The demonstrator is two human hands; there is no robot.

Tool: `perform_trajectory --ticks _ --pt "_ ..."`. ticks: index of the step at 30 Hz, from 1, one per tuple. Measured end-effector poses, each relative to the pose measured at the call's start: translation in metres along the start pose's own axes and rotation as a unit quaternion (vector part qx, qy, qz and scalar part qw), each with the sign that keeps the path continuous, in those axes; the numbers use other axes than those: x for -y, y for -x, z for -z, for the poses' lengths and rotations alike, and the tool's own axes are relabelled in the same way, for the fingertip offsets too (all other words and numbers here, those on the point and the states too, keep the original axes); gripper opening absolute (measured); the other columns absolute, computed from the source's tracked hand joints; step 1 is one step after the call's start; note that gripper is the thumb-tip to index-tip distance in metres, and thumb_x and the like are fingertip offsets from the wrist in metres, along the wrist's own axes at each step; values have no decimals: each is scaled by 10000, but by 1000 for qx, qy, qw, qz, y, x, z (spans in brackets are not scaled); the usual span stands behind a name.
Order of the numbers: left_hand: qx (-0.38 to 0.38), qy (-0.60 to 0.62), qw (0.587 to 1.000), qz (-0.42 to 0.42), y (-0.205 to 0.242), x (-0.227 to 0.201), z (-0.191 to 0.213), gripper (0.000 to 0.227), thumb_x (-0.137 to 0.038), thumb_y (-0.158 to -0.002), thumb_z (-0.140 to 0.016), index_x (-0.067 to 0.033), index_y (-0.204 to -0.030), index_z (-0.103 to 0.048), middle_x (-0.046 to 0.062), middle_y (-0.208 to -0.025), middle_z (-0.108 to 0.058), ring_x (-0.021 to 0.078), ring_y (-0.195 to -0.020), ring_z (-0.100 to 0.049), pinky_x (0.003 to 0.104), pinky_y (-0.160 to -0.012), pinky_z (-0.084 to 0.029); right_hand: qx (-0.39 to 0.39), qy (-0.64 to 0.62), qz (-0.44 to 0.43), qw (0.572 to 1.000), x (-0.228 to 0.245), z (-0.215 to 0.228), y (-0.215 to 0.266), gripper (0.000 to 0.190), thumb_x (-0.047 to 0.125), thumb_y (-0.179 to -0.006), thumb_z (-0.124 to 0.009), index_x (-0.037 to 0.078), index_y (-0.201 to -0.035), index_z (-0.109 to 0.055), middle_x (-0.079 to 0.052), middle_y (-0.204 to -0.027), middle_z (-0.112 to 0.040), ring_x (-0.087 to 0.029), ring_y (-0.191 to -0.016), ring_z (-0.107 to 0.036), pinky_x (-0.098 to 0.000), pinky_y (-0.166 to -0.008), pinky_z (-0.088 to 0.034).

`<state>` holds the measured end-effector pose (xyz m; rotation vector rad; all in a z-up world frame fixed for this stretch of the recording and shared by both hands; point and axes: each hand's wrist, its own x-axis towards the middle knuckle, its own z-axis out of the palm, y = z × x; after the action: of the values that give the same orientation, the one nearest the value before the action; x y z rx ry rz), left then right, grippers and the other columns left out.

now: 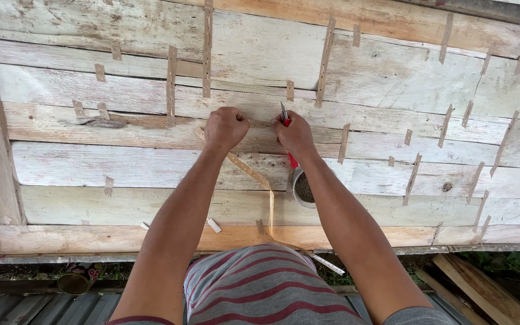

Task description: Applying small strips of adhesive tape to the joints of a wooden panel using a utility knife to seal them.

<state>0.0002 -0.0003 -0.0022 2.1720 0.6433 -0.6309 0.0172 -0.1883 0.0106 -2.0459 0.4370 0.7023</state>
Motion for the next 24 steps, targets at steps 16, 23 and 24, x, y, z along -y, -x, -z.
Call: perform_trajectory --ticks 16,23,24 --pt "-11 21 999 -25 -2 1 -2 208 -292 -758 -641 -216 -825 -822 143 -858 -766 415 -941 -729 519 -839 -602 -43 220 -43 974 36 -18 12 304 394 -876 -747 128 -998 -660 -123 -909 -729 -392 -958 -739 -483 -805 -586" --pt "-59 45 997 -21 -13 16 -24 131 -305 -695 -714 -216 -767 -778 96 -799 -739 362 -854 -737 478 -720 -613 -38 220 -47 974 26 -20 7 346 416 -876 -756 131 -1040 -647 -137 -969 -745 -431 -1035 -717 -521 -860 -575" --pt "-68 42 997 -15 -17 18 -27 137 -317 -691 -717 -210 -766 -761 95 -806 -731 356 -862 -734 486 -731 -614 -41 211 -41 976 24 -21 6 340 405 -883 -755 125 -1042 -649 -137 -969 -746 -437 -1037 -716 -527 -863 -576"
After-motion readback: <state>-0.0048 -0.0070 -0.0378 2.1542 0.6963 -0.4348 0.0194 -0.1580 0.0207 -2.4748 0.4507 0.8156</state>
